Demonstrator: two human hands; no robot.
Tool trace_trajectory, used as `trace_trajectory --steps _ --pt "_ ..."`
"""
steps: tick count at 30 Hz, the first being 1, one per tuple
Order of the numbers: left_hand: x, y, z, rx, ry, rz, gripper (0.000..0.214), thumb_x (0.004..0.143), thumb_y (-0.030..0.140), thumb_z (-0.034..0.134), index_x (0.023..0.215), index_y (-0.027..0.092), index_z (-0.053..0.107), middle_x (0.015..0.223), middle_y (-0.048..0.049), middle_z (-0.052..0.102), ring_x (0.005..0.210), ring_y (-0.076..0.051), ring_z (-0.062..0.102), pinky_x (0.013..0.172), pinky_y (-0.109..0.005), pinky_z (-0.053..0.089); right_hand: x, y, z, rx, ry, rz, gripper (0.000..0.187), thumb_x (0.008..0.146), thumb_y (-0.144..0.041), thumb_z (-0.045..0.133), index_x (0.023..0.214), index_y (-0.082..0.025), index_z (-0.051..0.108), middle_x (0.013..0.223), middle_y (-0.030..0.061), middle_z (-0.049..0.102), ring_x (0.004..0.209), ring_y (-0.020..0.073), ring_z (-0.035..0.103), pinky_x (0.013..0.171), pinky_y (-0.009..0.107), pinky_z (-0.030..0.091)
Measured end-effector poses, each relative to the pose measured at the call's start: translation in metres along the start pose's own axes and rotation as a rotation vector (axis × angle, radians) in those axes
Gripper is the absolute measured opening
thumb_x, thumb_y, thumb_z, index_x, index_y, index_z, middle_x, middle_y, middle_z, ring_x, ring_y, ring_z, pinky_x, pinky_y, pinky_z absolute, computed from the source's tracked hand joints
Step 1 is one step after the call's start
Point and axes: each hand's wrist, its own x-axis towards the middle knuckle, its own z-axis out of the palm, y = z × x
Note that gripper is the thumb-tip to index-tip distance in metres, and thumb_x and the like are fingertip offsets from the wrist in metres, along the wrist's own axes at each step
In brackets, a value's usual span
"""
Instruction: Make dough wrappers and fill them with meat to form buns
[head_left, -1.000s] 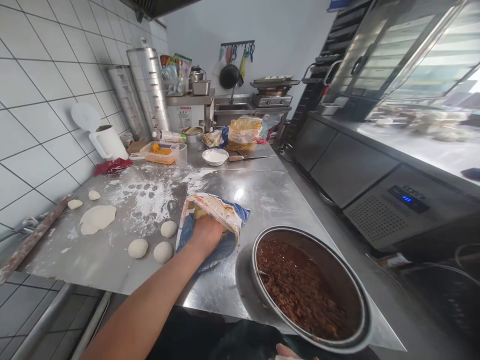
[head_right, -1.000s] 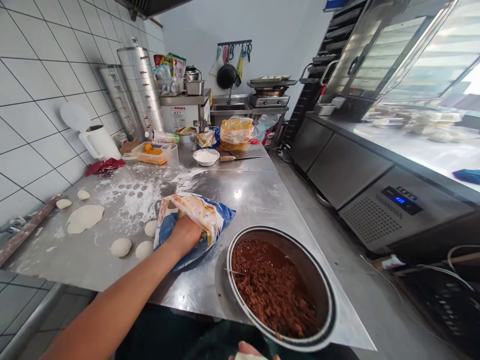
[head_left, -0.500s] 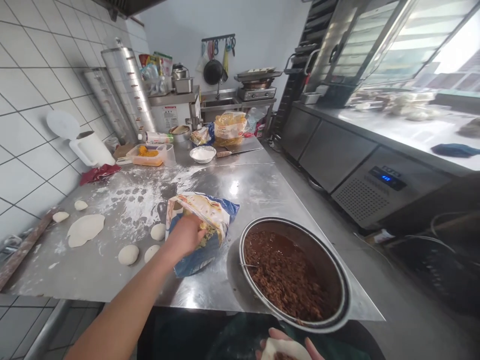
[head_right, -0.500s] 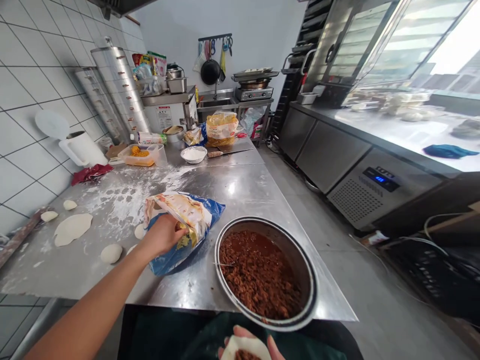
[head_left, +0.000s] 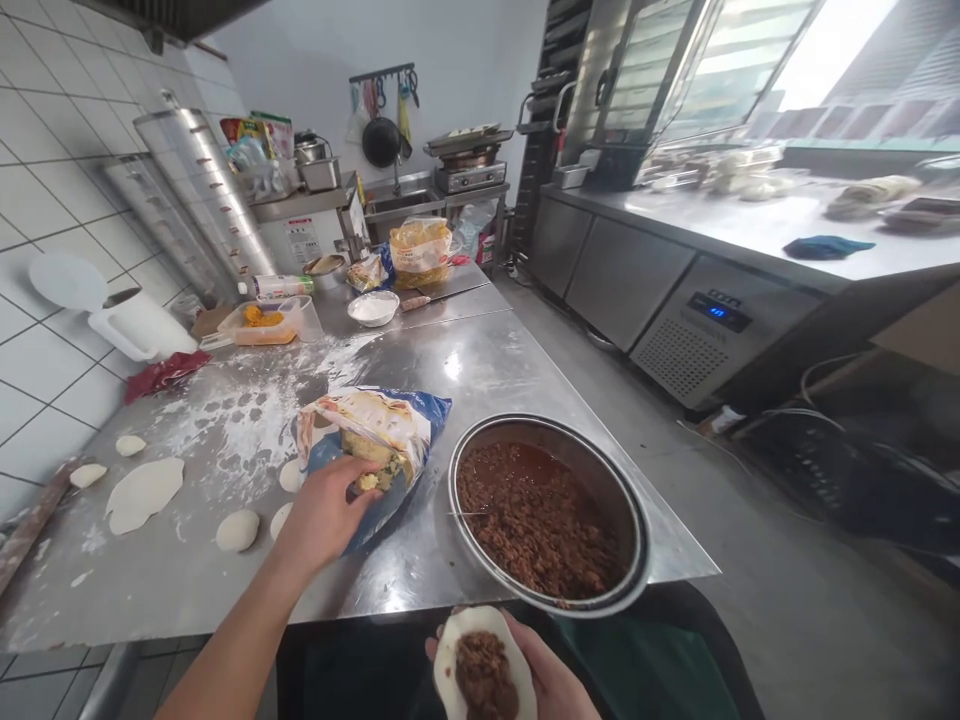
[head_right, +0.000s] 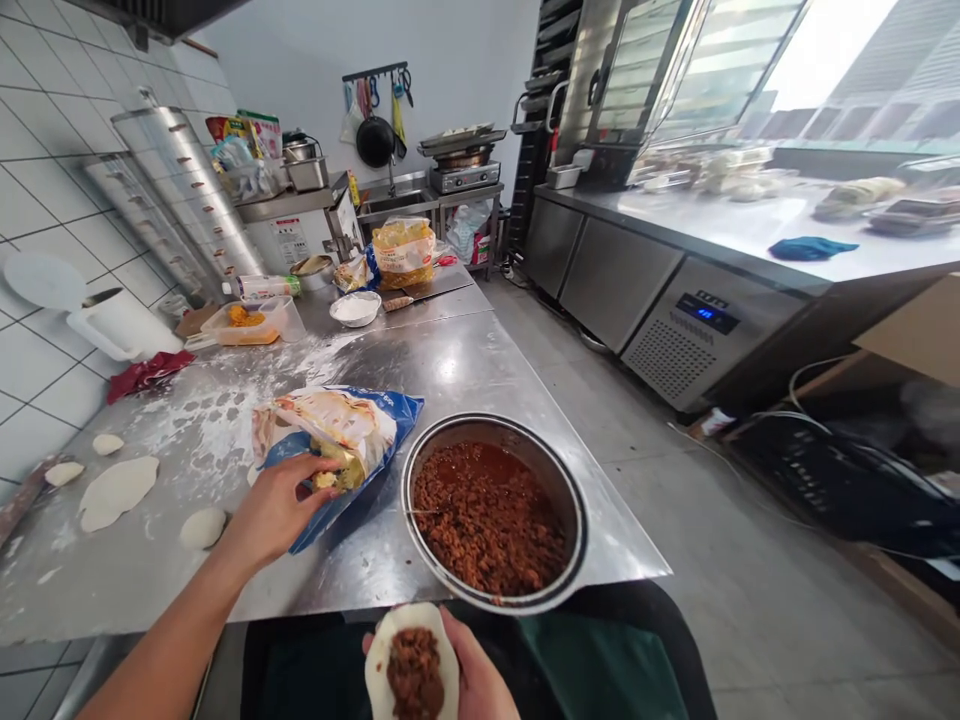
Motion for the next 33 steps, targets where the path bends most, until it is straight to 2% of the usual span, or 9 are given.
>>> trace_trajectory --steps 5,10,13,16,20,24,26,30,33 --pt "-0.009 0.004 -0.008 0.003 0.012 0.023 0.022 0.095 0.032 0.061 0.111 0.025 0.073 0.114 -0.0040 0.074 0.091 -0.018 0.069 0.087 -0.036 0.059 0.002 0.003 0.005 -0.004 -0.055 -0.029 0.032 0.082 -0.037 0.080 0.095 -0.008 0.078 0.090 0.0142 0.082 0.096 0.0305 0.079 0.085 0.035 0.062" --pt "-0.058 0.042 -0.010 0.122 0.047 0.048 0.022 0.099 0.041 0.058 0.115 0.034 0.072 0.121 0.0000 0.071 0.102 -0.017 0.072 0.087 -0.030 0.061 0.000 0.007 0.016 0.083 -0.069 -0.163 0.033 0.076 -0.040 0.084 0.096 -0.015 0.077 0.084 0.0082 0.080 0.084 0.0256 0.076 0.075 0.034 0.059" --pt "-0.089 0.068 0.012 0.086 -0.010 0.248 0.020 0.097 0.031 0.062 0.115 0.035 0.071 0.115 0.0007 0.070 0.102 -0.013 0.073 0.087 -0.024 0.062 0.003 0.011 0.016 0.094 -0.054 -0.215 0.033 0.072 -0.040 0.086 0.092 -0.015 0.078 0.080 0.0056 0.077 0.078 0.0220 0.071 0.068 0.030 0.055" --pt "-0.106 0.083 0.045 0.039 -0.066 0.447 0.033 0.091 0.015 0.064 0.120 0.030 0.069 0.107 -0.0006 0.073 0.096 -0.014 0.074 0.084 -0.024 0.065 0.003 0.013 0.013 0.124 -0.094 -0.212 0.030 0.072 -0.039 0.086 0.087 -0.015 0.077 0.078 0.0037 0.074 0.076 0.0171 0.067 0.067 0.026 0.052" --pt "-0.110 0.085 0.067 0.093 0.021 0.506 0.041 0.089 0.016 0.069 0.128 0.024 0.065 0.115 -0.0050 0.076 0.104 -0.021 0.075 0.088 -0.034 0.068 0.000 0.011 0.011 0.148 -0.086 -0.237 0.031 0.069 -0.037 0.089 0.087 -0.014 0.078 0.083 0.0043 0.076 0.081 0.0182 0.067 0.071 0.026 0.052" --pt "-0.115 0.080 0.066 0.020 0.071 0.471 0.026 0.097 0.029 0.065 0.123 0.026 0.065 0.112 -0.0032 0.077 0.103 -0.015 0.076 0.088 -0.023 0.065 -0.001 0.008 0.007 0.123 -0.046 -0.243 0.040 0.066 -0.039 0.090 0.093 -0.012 0.079 0.082 0.0055 0.075 0.080 0.0188 0.067 0.065 0.025 0.050" --pt "-0.118 0.078 0.071 0.001 0.083 0.467 0.023 0.099 0.022 0.060 0.121 0.027 0.066 0.110 -0.0020 0.076 0.102 -0.012 0.076 0.089 -0.019 0.063 0.001 0.009 0.005 0.137 -0.059 -0.227 0.039 0.067 -0.040 0.090 0.091 -0.012 0.079 0.079 0.0042 0.074 0.075 0.0159 0.064 0.063 0.024 0.049" --pt "-0.122 0.077 0.088 0.009 0.104 0.543 0.024 0.095 0.012 0.062 0.115 0.024 0.068 0.103 -0.0027 0.075 0.096 -0.013 0.074 0.089 -0.022 0.063 0.004 0.012 -0.002 0.136 -0.075 -0.226 0.042 0.069 -0.045 0.091 0.093 -0.012 0.079 0.079 0.0036 0.073 0.071 0.0135 0.062 0.062 0.022 0.047" --pt "-0.122 0.077 0.089 0.009 0.086 0.585 0.028 0.095 0.010 0.062 0.119 0.022 0.067 0.105 -0.0037 0.076 0.100 -0.013 0.074 0.093 -0.022 0.062 0.006 0.012 -0.005 0.124 -0.069 -0.249 0.042 0.071 -0.046 0.089 0.094 -0.012 0.079 0.078 0.0038 0.073 0.071 0.0147 0.062 0.062 0.023 0.048"
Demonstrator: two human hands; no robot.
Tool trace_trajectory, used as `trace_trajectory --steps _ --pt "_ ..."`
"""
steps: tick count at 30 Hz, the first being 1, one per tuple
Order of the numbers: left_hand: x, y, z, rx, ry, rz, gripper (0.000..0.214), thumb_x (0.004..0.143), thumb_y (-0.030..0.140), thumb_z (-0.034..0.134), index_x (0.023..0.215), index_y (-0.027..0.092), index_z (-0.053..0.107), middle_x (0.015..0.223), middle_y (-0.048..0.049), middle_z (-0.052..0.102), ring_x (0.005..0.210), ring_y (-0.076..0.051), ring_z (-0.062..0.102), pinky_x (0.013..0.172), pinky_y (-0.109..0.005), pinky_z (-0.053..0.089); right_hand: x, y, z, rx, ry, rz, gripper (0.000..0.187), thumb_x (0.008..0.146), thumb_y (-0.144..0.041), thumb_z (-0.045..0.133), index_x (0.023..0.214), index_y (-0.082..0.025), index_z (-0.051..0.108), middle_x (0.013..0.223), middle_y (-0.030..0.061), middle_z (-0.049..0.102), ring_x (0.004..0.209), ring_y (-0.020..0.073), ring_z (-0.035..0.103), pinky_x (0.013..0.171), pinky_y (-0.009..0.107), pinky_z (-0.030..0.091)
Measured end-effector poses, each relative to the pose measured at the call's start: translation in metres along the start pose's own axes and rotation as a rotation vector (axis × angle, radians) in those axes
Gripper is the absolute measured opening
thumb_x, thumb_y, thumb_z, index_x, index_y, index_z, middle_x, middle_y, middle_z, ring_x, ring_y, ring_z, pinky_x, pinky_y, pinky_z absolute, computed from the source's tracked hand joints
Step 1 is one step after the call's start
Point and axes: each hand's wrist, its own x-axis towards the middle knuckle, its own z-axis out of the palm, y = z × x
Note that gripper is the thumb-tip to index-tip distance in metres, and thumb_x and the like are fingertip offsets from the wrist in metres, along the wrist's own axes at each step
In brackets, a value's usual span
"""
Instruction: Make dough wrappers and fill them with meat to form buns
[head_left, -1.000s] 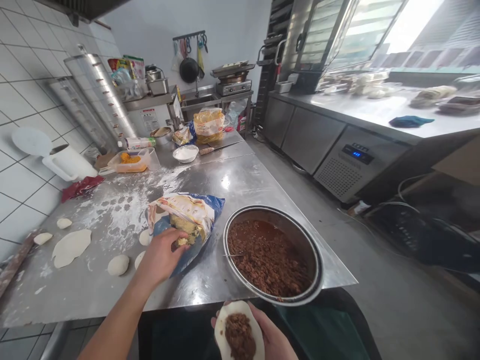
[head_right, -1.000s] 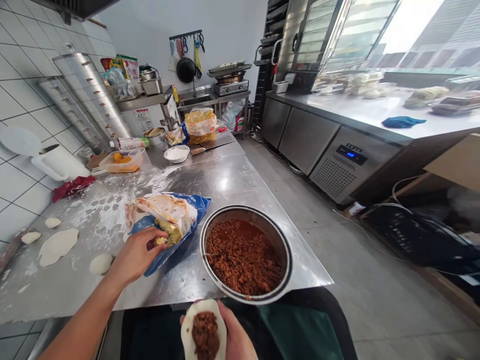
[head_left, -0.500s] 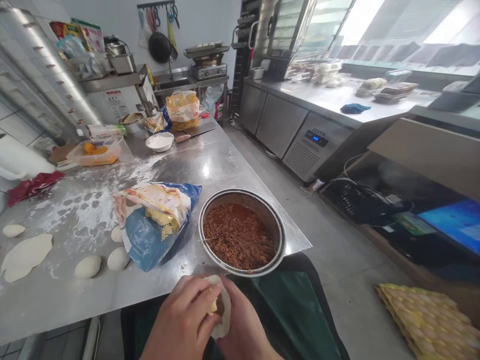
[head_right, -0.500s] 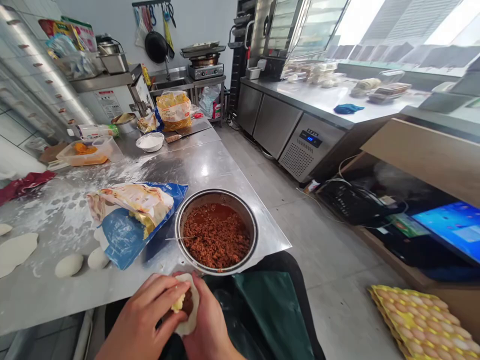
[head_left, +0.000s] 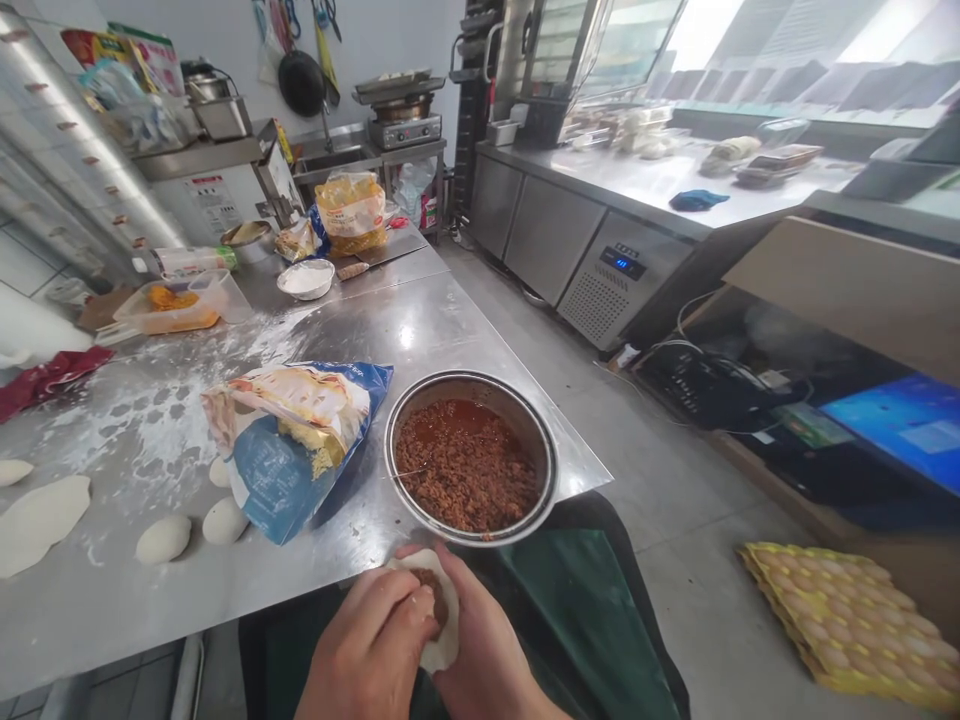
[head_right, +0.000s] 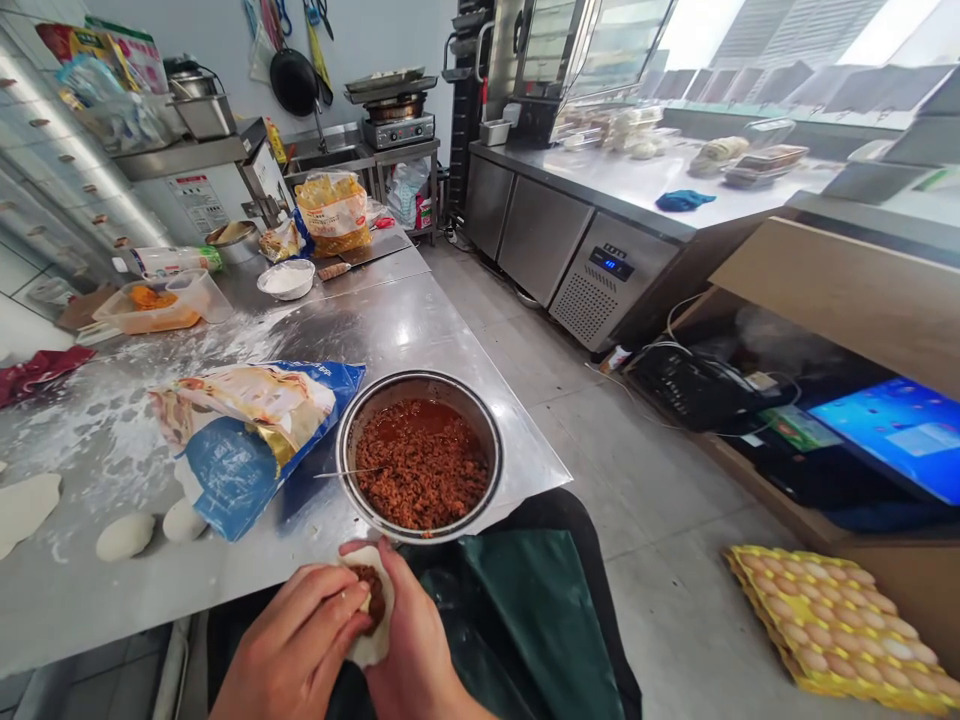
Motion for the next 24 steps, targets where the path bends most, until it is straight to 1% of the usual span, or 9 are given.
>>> trace_trajectory --steps 4,7,11,13,15,17,20,22,24 --pt "-0.003 -0.004 -0.019 0.020 -0.045 -0.103 0.033 0.099 0.013 0.055 0.130 0.023 0.063 0.122 -0.0051 0.074 0.113 -0.010 0.073 0.101 -0.015 0.056 0.000 -0.003 0.000 -0.006 0.025 -0.002 0.035 0.075 -0.043 0.083 0.093 -0.013 0.079 0.081 0.0054 0.074 0.076 0.0188 0.065 0.067 0.028 0.052" --pt "-0.005 -0.005 -0.023 0.016 -0.065 -0.097 0.033 0.099 0.010 0.054 0.127 0.023 0.064 0.116 -0.0034 0.074 0.108 -0.008 0.073 0.098 -0.012 0.057 0.000 -0.004 0.001 -0.014 0.012 0.006 0.032 0.078 -0.045 0.080 0.090 -0.014 0.078 0.076 0.0042 0.071 0.073 0.0184 0.063 0.067 0.029 0.052" --pt "0.000 0.003 0.002 0.027 -0.007 0.062 0.024 0.095 0.007 0.057 0.114 0.018 0.066 0.098 -0.0051 0.075 0.093 -0.013 0.074 0.089 -0.021 0.063 0.000 -0.002 -0.002 -0.034 -0.020 -0.020 0.039 0.074 -0.049 0.085 0.090 -0.014 0.077 0.073 0.0014 0.067 0.069 0.0143 0.058 0.064 0.024 0.047" --pt "0.005 0.008 0.015 0.055 0.025 0.083 0.019 0.094 0.006 0.054 0.105 0.017 0.066 0.092 -0.0069 0.074 0.090 -0.017 0.074 0.088 -0.028 0.066 -0.001 0.000 -0.005 -0.074 -0.026 -0.056 0.041 0.074 -0.051 0.086 0.092 -0.014 0.077 0.074 0.0009 0.066 0.070 0.0133 0.057 0.064 0.023 0.046" --pt "0.008 0.011 0.020 0.058 0.029 0.060 0.020 0.094 0.005 0.049 0.096 0.017 0.065 0.088 -0.0074 0.073 0.089 -0.019 0.075 0.087 -0.031 0.067 -0.002 0.000 -0.008 -0.130 -0.030 -0.077 0.042 0.075 -0.053 0.084 0.091 -0.015 0.076 0.074 0.0004 0.065 0.069 0.0129 0.056 0.063 0.023 0.045" --pt "0.007 0.011 0.014 0.027 -0.020 0.034 0.023 0.094 0.004 0.047 0.096 0.018 0.065 0.088 -0.0062 0.074 0.088 -0.018 0.076 0.084 -0.028 0.067 -0.003 -0.001 -0.011 -0.177 -0.030 -0.084 0.043 0.077 -0.055 0.083 0.090 -0.015 0.076 0.072 0.0001 0.064 0.068 0.0127 0.055 0.063 0.023 0.045" --pt "0.002 0.004 -0.007 -0.017 -0.128 -0.019 0.033 0.095 0.005 0.050 0.119 0.021 0.066 0.108 -0.0045 0.079 0.101 -0.013 0.077 0.090 -0.019 0.063 -0.004 -0.004 -0.013 -0.188 -0.010 -0.072 0.047 0.076 -0.058 0.083 0.094 -0.015 0.077 0.074 0.0012 0.066 0.068 0.0141 0.057 0.064 0.025 0.047" --pt "-0.001 0.001 -0.017 -0.050 -0.119 -0.094 0.037 0.096 0.005 0.053 0.126 0.024 0.064 0.119 -0.0026 0.078 0.108 -0.010 0.076 0.095 -0.015 0.059 -0.004 -0.006 -0.013 -0.173 0.011 -0.046 0.051 0.073 -0.059 0.084 0.099 -0.015 0.077 0.079 0.0035 0.070 0.072 0.0167 0.061 0.066 0.027 0.049" --pt "-0.001 0.002 -0.019 -0.087 -0.060 -0.148 0.032 0.097 0.006 0.055 0.120 0.025 0.065 0.112 -0.0010 0.079 0.101 -0.009 0.077 0.091 -0.013 0.059 -0.005 -0.006 -0.013 -0.150 0.009 -0.014 0.054 0.073 -0.059 0.085 0.102 -0.015 0.077 0.081 0.0045 0.072 0.072 0.0178 0.063 0.066 0.028 0.051"
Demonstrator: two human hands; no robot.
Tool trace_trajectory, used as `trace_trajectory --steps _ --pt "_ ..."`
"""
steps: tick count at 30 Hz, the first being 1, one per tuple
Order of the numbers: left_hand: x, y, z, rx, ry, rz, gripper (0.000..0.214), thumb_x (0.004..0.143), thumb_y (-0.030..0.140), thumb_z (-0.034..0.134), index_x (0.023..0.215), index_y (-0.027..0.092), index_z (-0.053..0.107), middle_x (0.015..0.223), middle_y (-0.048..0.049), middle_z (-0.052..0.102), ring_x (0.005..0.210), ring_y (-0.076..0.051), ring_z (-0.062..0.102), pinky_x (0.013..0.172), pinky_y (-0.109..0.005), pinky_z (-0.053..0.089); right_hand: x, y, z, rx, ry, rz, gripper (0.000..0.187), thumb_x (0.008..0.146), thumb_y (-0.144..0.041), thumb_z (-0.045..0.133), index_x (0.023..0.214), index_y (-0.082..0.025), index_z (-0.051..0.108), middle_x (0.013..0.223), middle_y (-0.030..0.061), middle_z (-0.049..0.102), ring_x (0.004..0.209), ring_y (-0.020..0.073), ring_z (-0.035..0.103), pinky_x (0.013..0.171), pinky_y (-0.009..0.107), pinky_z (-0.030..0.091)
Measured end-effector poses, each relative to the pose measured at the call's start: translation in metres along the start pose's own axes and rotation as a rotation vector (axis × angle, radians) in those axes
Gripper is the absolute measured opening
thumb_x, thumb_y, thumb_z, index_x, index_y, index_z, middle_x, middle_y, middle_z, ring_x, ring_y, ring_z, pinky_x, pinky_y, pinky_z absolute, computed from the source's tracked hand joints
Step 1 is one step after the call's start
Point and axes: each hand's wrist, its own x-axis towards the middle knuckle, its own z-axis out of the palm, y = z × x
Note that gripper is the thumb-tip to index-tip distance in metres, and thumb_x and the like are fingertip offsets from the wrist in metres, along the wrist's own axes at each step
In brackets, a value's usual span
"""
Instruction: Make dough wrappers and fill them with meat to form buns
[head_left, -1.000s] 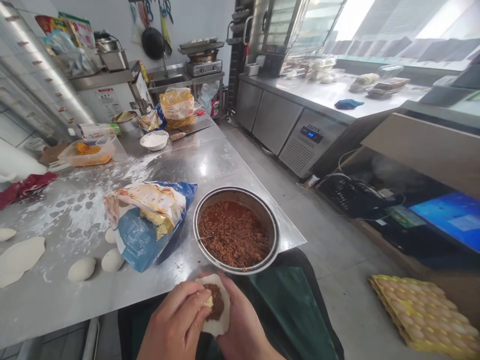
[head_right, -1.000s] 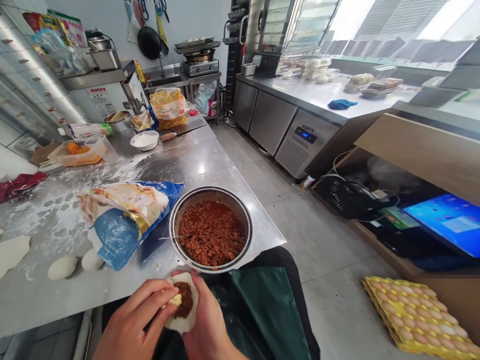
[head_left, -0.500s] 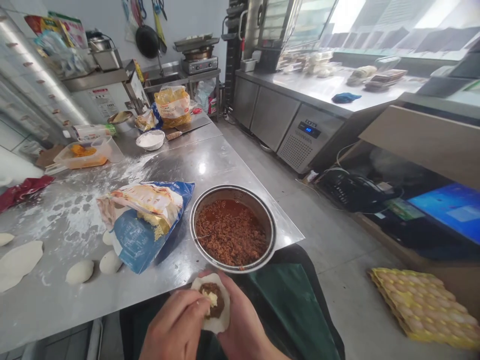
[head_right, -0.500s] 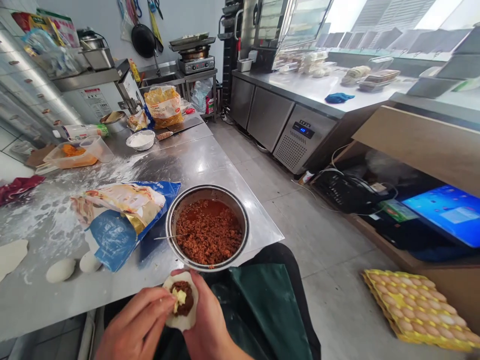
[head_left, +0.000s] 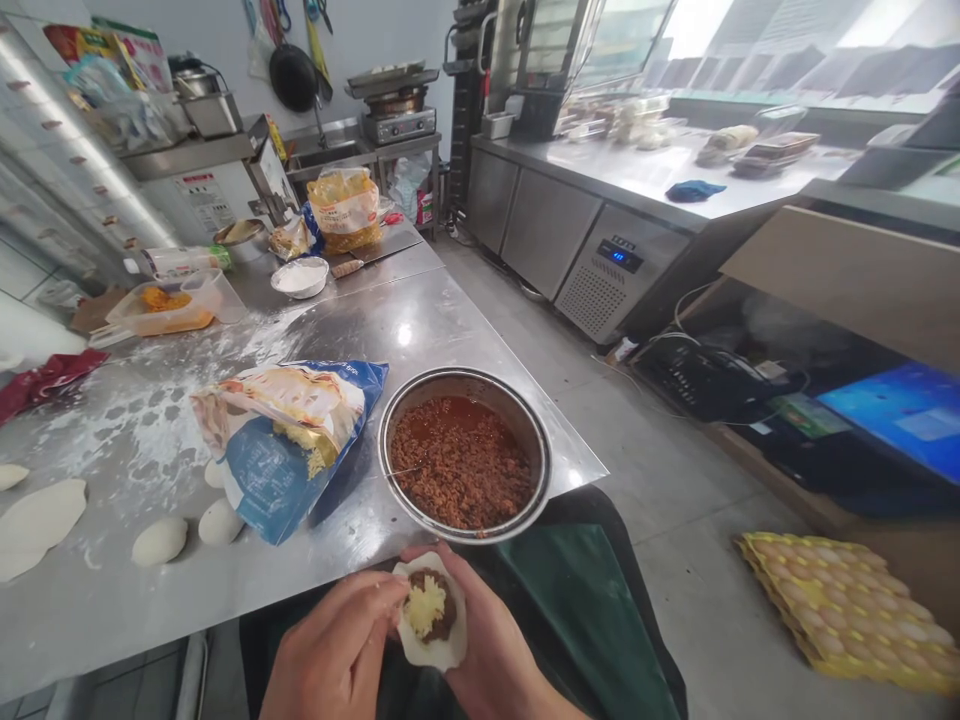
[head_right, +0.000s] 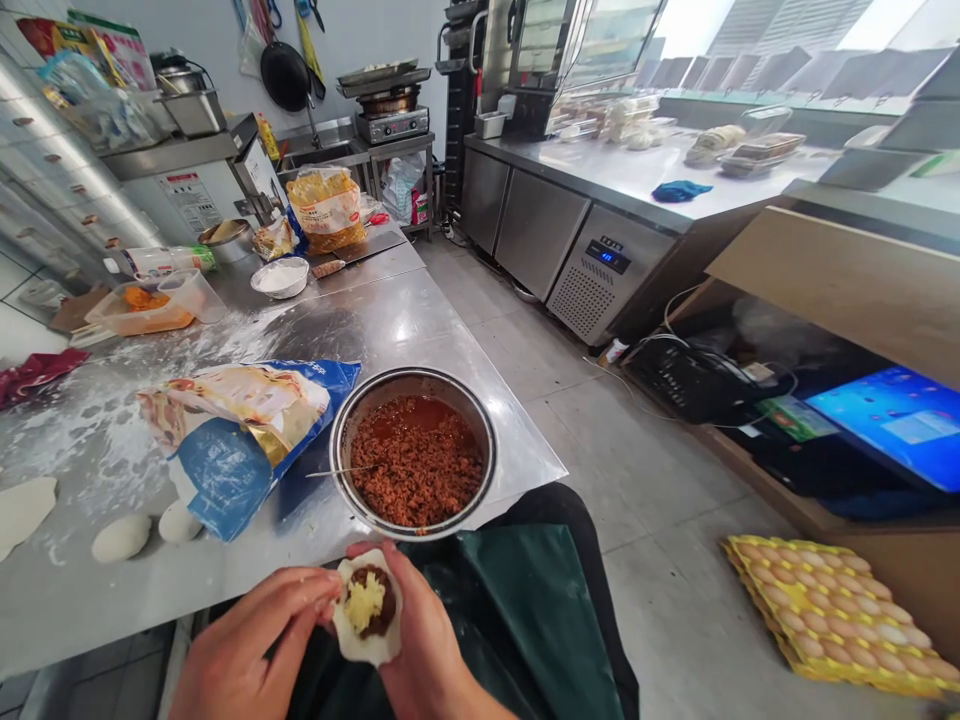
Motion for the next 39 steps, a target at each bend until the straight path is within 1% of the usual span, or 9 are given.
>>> trace_trajectory --steps 6,9,12,16,22,28,32,36,39 --pt "0.011 0.005 0.010 -0.016 0.031 0.095 0.025 0.096 0.009 0.055 0.106 0.025 0.071 0.095 -0.0014 0.078 0.095 -0.014 0.075 0.087 -0.024 0.063 -0.002 0.001 -0.007 0.047 -0.068 0.048 0.054 0.076 -0.059 0.084 0.105 -0.014 0.078 0.080 0.0051 0.073 0.071 0.0164 0.064 0.066 0.027 0.051" --pt "0.009 -0.003 0.009 0.007 0.057 -0.119 0.024 0.099 0.019 0.056 0.116 0.028 0.071 0.107 -0.0018 0.078 0.102 -0.014 0.074 0.087 -0.022 0.062 -0.004 -0.001 -0.010 0.015 -0.065 0.059 0.057 0.081 -0.061 0.080 0.113 -0.014 0.077 0.096 0.0112 0.077 0.088 0.0261 0.071 0.077 0.038 0.057" --pt "0.004 -0.013 0.013 -0.086 -0.067 -0.328 0.018 0.101 0.031 0.058 0.110 0.032 0.074 0.106 0.0002 0.077 0.098 -0.014 0.074 0.084 -0.023 0.062 -0.006 -0.002 -0.011 -0.010 -0.080 0.100 0.059 0.085 -0.061 0.076 0.124 -0.016 0.073 0.104 0.0120 0.077 0.094 0.0288 0.071 0.082 0.044 0.058" --pt "-0.001 -0.014 0.022 -0.209 -0.131 -0.413 0.020 0.102 0.037 0.056 0.097 0.030 0.074 0.101 0.0005 0.076 0.095 -0.014 0.073 0.083 -0.025 0.061 -0.009 -0.005 -0.015 -0.057 -0.078 0.093 0.057 0.084 -0.061 0.076 0.123 -0.018 0.073 0.100 0.0090 0.076 0.088 0.0237 0.068 0.079 0.037 0.054" --pt "-0.002 -0.010 0.031 -0.188 -0.044 -0.334 0.020 0.101 0.031 0.058 0.114 0.033 0.074 0.102 0.0018 0.079 0.094 -0.012 0.075 0.082 -0.022 0.060 -0.016 -0.009 -0.021 -0.290 -0.280 -0.037 0.048 0.077 -0.045 0.088 0.112 -0.016 0.073 0.097 0.0054 0.070 0.083 0.0161 0.061 0.077 0.027 0.045" --pt "-0.004 -0.010 0.032 -0.132 -0.063 -0.298 0.025 0.102 0.026 0.057 0.121 0.032 0.071 0.105 0.0012 0.078 0.098 -0.013 0.074 0.086 -0.023 0.059 -0.015 -0.007 -0.023 -0.380 -0.293 -0.075 0.046 0.081 -0.050 0.085 0.110 -0.018 0.070 0.094 0.0030 0.066 0.081 0.0152 0.057 0.077 0.028 0.043" --pt "-0.007 -0.009 0.028 -0.104 -0.091 -0.229 0.019 0.103 0.023 0.052 0.099 0.027 0.070 0.091 0.0012 0.073 0.085 -0.011 0.071 0.077 -0.022 0.058 -0.013 -0.005 -0.026 -0.415 -0.271 -0.064 0.038 0.084 -0.051 0.080 0.100 -0.019 0.068 0.082 -0.0006 0.060 0.074 0.0141 0.053 0.072 0.027 0.042" --pt "-0.006 -0.011 0.030 0.021 -0.150 -0.091 0.031 0.102 0.018 0.051 0.130 0.025 0.062 0.107 -0.0032 0.074 0.100 -0.014 0.073 0.085 -0.025 0.061 -0.011 -0.007 -0.027 -0.567 -0.256 -0.133 0.035 0.087 -0.050 0.076 0.098 -0.018 0.067 0.085 -0.0003 0.059 0.077 0.0146 0.051 0.073 0.027 0.042" --pt "-0.004 -0.011 0.034 0.075 -0.181 -0.072 0.024 0.101 0.016 0.050 0.116 0.025 0.067 0.098 -0.0019 0.073 0.090 -0.015 0.073 0.079 -0.027 0.061 -0.011 -0.009 -0.030 -0.705 -0.284 -0.161 0.036 0.088 -0.050 0.074 0.099 -0.017 0.067 0.086 0.0001 0.059 0.079 0.0149 0.049 0.073 0.027 0.042"
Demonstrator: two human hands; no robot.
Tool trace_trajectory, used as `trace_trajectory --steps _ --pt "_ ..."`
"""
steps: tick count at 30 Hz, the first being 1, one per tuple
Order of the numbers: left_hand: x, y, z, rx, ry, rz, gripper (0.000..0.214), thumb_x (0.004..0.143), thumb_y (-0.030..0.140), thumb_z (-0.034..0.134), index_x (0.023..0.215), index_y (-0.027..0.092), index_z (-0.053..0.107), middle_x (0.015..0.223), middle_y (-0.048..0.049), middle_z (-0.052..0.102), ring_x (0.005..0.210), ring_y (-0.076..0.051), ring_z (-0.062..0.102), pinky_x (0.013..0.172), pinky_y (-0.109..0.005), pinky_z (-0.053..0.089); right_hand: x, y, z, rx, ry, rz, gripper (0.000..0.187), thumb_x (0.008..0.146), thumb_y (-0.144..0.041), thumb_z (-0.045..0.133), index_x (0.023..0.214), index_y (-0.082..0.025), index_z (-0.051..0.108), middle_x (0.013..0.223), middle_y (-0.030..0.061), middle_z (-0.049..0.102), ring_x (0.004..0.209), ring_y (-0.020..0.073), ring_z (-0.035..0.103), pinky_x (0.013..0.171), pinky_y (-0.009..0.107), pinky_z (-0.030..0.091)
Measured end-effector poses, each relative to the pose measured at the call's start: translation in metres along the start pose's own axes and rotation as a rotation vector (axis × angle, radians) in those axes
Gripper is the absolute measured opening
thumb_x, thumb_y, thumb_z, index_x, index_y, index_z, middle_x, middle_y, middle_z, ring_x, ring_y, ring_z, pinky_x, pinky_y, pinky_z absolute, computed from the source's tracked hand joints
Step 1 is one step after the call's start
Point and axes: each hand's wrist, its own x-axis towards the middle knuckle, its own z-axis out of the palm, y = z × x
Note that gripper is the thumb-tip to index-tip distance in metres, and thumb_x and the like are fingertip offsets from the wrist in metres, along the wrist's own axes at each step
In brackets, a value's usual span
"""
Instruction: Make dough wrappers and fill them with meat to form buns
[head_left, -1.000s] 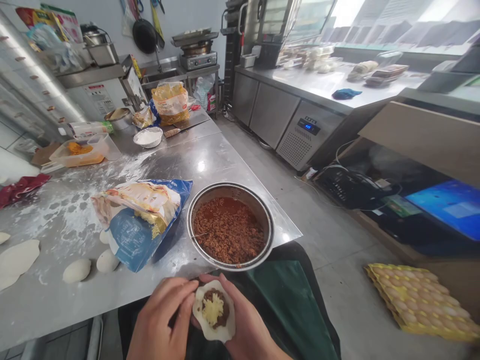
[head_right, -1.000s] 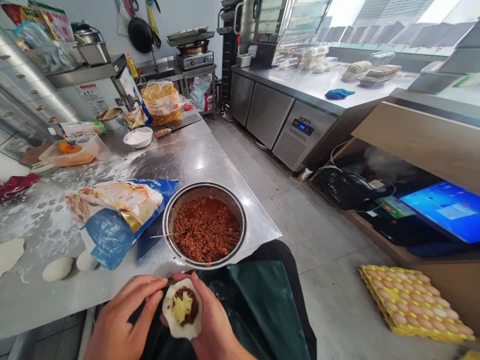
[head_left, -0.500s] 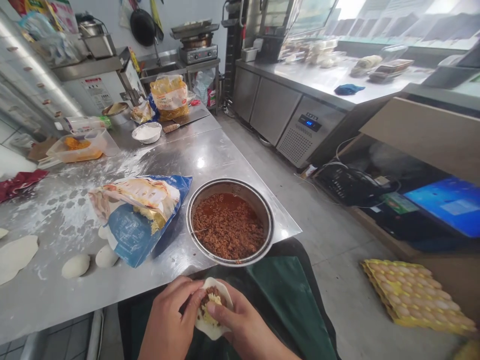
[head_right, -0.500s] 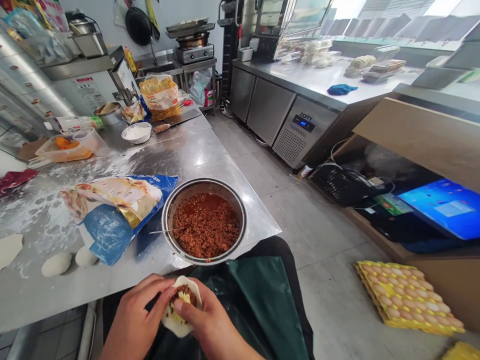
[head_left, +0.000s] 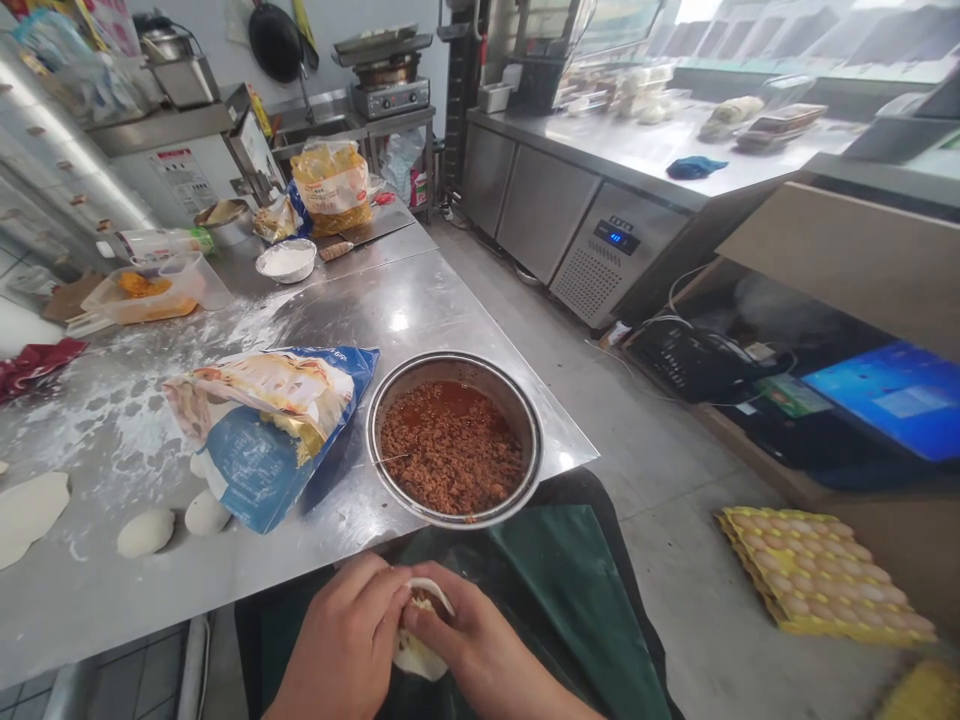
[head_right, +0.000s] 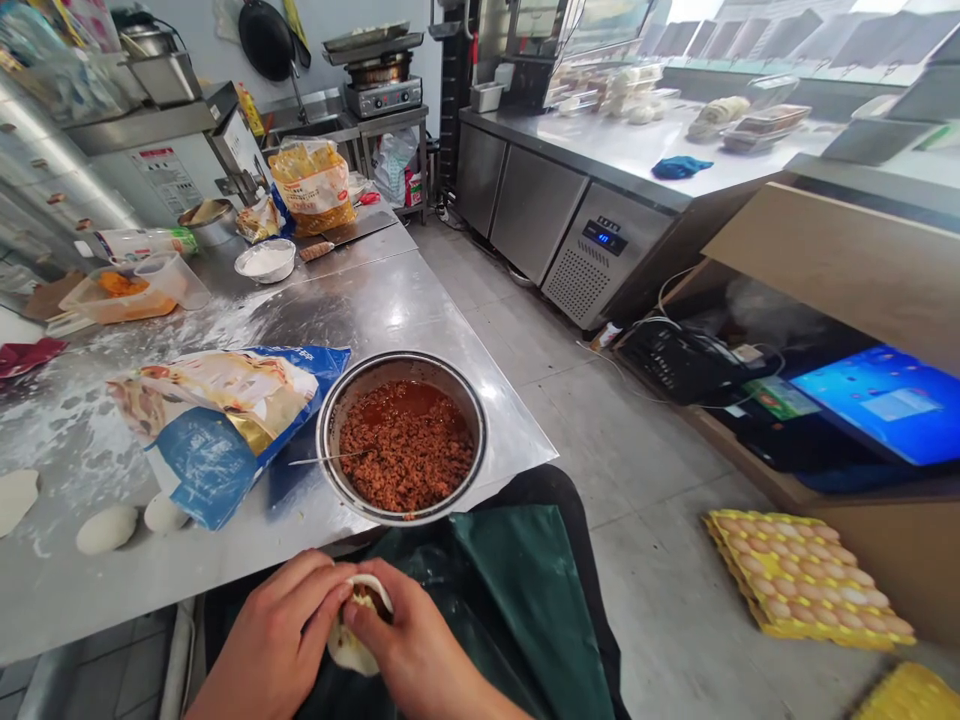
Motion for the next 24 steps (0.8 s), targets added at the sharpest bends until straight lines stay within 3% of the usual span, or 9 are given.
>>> trace_trajectory --steps 2,3,7,12,16,20,22,24 --pt "0.000 0.001 0.004 0.016 0.003 0.011 0.022 0.101 0.014 0.048 0.096 0.023 0.067 0.088 -0.0014 0.069 0.081 -0.015 0.070 0.073 -0.029 0.061 -0.001 0.002 -0.002 -0.015 0.004 0.054 0.034 0.089 -0.049 0.071 0.098 -0.016 0.066 0.081 -0.0010 0.057 0.075 0.0148 0.048 0.069 0.027 0.041" --pt "-0.001 0.001 0.005 0.036 0.001 0.031 0.022 0.100 0.012 0.047 0.094 0.023 0.066 0.088 -0.0022 0.069 0.081 -0.017 0.070 0.073 -0.031 0.061 -0.001 0.002 -0.003 -0.026 0.010 0.073 0.032 0.090 -0.047 0.068 0.098 -0.016 0.066 0.080 -0.0011 0.057 0.074 0.0149 0.049 0.068 0.027 0.040" --pt "-0.005 0.000 0.013 0.142 -0.045 0.113 0.034 0.095 0.006 0.047 0.122 0.019 0.062 0.094 -0.0053 0.069 0.083 -0.019 0.069 0.073 -0.033 0.062 0.000 0.003 -0.006 -0.221 0.014 0.023 0.017 0.091 -0.033 0.062 0.095 -0.017 0.065 0.088 0.0011 0.063 0.083 0.0179 0.055 0.074 0.028 0.044" --pt "-0.007 0.000 0.017 0.142 -0.043 0.137 0.021 0.093 0.004 0.049 0.097 0.020 0.062 0.086 -0.0047 0.065 0.078 -0.020 0.066 0.071 -0.035 0.061 0.001 -0.003 -0.008 -0.381 0.043 0.118 0.017 0.089 -0.030 0.059 0.095 -0.016 0.067 0.085 0.0027 0.068 0.079 0.0193 0.058 0.070 0.029 0.044" --pt "-0.005 0.001 0.018 0.231 -0.087 0.181 0.042 0.087 -0.001 0.050 0.123 0.016 0.060 0.092 -0.0061 0.067 0.082 -0.023 0.067 0.072 -0.039 0.062 0.000 -0.010 -0.009 -0.528 0.004 0.048 0.010 0.086 -0.022 0.057 0.089 -0.017 0.066 0.085 0.0028 0.071 0.079 0.0186 0.059 0.069 0.028 0.042" --pt "-0.005 0.002 0.018 0.176 -0.059 0.177 0.021 0.088 0.001 0.053 0.090 0.020 0.059 0.083 -0.0039 0.062 0.076 -0.021 0.063 0.066 -0.037 0.060 0.001 -0.015 -0.013 -0.624 -0.022 0.155 0.012 0.087 -0.026 0.058 0.090 -0.017 0.066 0.083 0.0026 0.071 0.075 0.0178 0.058 0.064 0.028 0.039" --pt "-0.005 0.003 0.017 0.168 -0.048 0.188 0.022 0.088 0.000 0.053 0.096 0.019 0.060 0.085 -0.0045 0.063 0.077 -0.021 0.063 0.068 -0.038 0.060 0.002 -0.018 -0.014 -0.659 -0.044 0.148 0.010 0.086 -0.024 0.056 0.086 -0.017 0.063 0.081 0.0018 0.069 0.074 0.0170 0.057 0.063 0.028 0.038" --pt "-0.005 0.005 0.016 0.182 -0.044 0.207 0.038 0.088 -0.001 0.053 0.122 0.016 0.058 0.093 -0.0065 0.067 0.082 -0.022 0.065 0.072 -0.039 0.062 0.003 -0.021 -0.014 -0.690 -0.076 0.090 0.006 0.084 -0.019 0.053 0.081 -0.018 0.058 0.078 0.0005 0.066 0.072 0.0159 0.055 0.063 0.028 0.036"
